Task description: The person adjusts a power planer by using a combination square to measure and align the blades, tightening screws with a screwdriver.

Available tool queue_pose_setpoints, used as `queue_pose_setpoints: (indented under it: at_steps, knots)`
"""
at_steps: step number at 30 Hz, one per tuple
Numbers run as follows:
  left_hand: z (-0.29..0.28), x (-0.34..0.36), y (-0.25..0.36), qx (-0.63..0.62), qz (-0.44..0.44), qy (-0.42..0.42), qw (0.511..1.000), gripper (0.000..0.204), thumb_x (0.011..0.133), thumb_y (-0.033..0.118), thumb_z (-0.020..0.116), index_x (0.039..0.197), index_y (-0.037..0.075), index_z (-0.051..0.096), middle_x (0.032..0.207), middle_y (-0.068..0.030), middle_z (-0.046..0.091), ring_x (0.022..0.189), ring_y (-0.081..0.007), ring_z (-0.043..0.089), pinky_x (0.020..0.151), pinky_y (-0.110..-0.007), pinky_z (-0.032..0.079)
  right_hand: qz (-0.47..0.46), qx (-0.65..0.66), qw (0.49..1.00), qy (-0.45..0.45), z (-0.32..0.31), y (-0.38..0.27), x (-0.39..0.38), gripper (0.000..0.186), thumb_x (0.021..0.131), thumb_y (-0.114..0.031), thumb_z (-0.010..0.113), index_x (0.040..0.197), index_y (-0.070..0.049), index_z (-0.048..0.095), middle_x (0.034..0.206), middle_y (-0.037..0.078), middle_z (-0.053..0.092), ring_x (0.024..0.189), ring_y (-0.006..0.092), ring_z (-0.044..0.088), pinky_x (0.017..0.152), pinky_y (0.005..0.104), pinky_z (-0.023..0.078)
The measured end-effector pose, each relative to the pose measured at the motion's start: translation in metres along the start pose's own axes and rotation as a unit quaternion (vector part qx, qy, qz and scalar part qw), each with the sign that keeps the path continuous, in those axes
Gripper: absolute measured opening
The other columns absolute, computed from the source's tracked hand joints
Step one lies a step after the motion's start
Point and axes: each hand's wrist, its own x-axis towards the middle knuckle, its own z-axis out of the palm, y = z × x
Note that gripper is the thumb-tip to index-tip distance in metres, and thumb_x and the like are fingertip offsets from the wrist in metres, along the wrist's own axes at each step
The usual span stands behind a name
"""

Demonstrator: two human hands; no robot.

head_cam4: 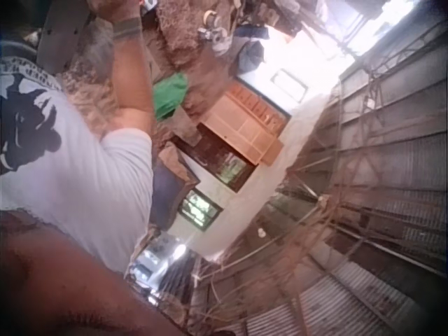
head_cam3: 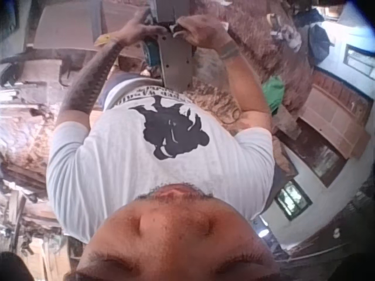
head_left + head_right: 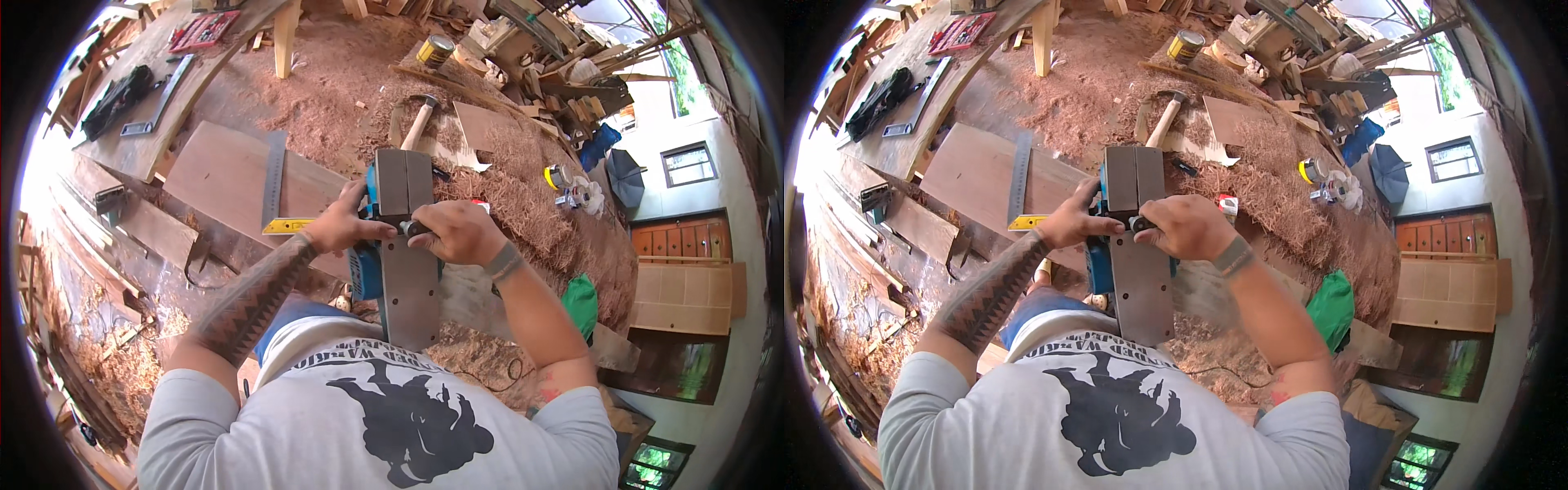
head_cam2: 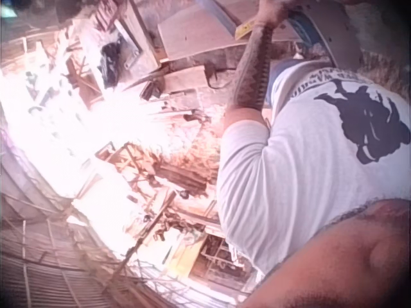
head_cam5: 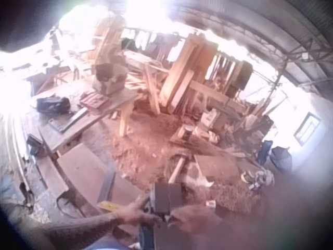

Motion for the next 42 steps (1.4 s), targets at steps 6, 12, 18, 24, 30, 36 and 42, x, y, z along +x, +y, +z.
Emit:
queue_pose_setpoints:
  at_steps: [6,12,18,24,30,36,42]
  knots:
    - [-0.002,-0.002,0.008,0.017,-0.038,-0.024,0.999,0.114,0.072,0.053,0.094,0.162,0.010,0.037,0.151,-0.0191,0.039,0.122,-0.0362,0.065,0.052,-0.041,0.066,-0.056,-0.014,0.993,-0.103,-0.018,0.012,0.020,0.038,0.098,-0.047,0.071,0.104,-0.010,0.064,0.089,0.011,0.068,0.088,0.0335,0.071,0.077,0.0469,0.056]
    - [-0.006,-0.008,0.033,0.005,-0.089,-0.057,0.994,0.111,0.074,0.052,0.093,0.160,0.010,0.037,0.143,-0.0224,0.053,0.119,-0.0337,0.067,0.056,-0.042,0.065,-0.147,-0.095,0.953,-0.248,-0.046,0.016,0.060,0.039,0.097,-0.051,0.069,0.102,-0.013,0.065,0.093,0.008,0.069,0.093,0.0311,0.071,0.083,0.0452,0.056]
    - [-0.005,-0.003,0.039,0.033,-0.086,-0.084,0.992,0.109,0.079,0.051,0.090,0.161,0.007,0.034,0.131,-0.0217,0.069,0.120,-0.0313,0.068,0.083,-0.046,0.064,-0.270,-0.132,0.919,-0.254,-0.052,0.019,0.084,0.039,0.094,-0.054,0.071,0.099,-0.016,0.064,0.091,0.003,0.066,0.093,0.0273,0.069,0.083,0.0439,0.054]
    - [-0.003,-0.005,0.026,0.005,-0.055,-0.045,0.997,0.101,0.081,0.049,0.090,0.157,0.008,0.038,0.112,-0.0134,0.069,0.074,-0.0197,0.068,0.043,-0.033,0.053,-0.166,-0.098,0.951,-0.240,-0.042,0.021,0.049,0.035,0.099,-0.046,0.068,0.101,-0.013,0.058,0.090,0.007,0.064,0.088,0.0292,0.068,0.078,0.0435,0.055]
    - [-0.011,-0.007,0.040,0.012,-0.094,-0.093,0.991,0.112,0.082,0.053,0.088,0.165,0.007,0.028,0.137,-0.0233,0.067,0.124,-0.0328,0.068,0.094,-0.044,0.061,-0.137,-0.080,0.971,-0.181,-0.033,0.019,0.047,0.036,0.098,-0.044,0.070,0.101,-0.010,0.058,0.089,0.010,0.061,0.085,0.0315,0.065,0.076,0.0448,0.054]
    - [-0.012,-0.008,0.035,0.001,-0.087,-0.078,0.993,0.108,0.082,0.053,0.088,0.162,0.006,0.033,0.132,-0.0215,0.069,0.114,-0.0311,0.071,0.075,-0.044,0.065,-0.106,-0.069,0.980,-0.156,-0.028,0.015,0.037,0.037,0.101,-0.046,0.067,0.106,-0.010,0.060,0.087,0.009,0.066,0.084,0.0325,0.071,0.073,0.0471,0.056]
    - [-0.011,0.000,-0.011,-0.017,-0.031,-0.037,0.999,0.106,0.081,0.052,0.088,0.159,0.005,0.034,0.124,-0.0202,0.070,0.097,-0.0285,0.074,0.053,-0.039,0.061,0.042,-0.088,0.989,-0.110,-0.004,-0.021,0.021,0.039,0.101,-0.045,0.068,0.107,-0.008,0.058,0.085,0.012,0.066,0.085,0.0343,0.071,0.069,0.0479,0.056]
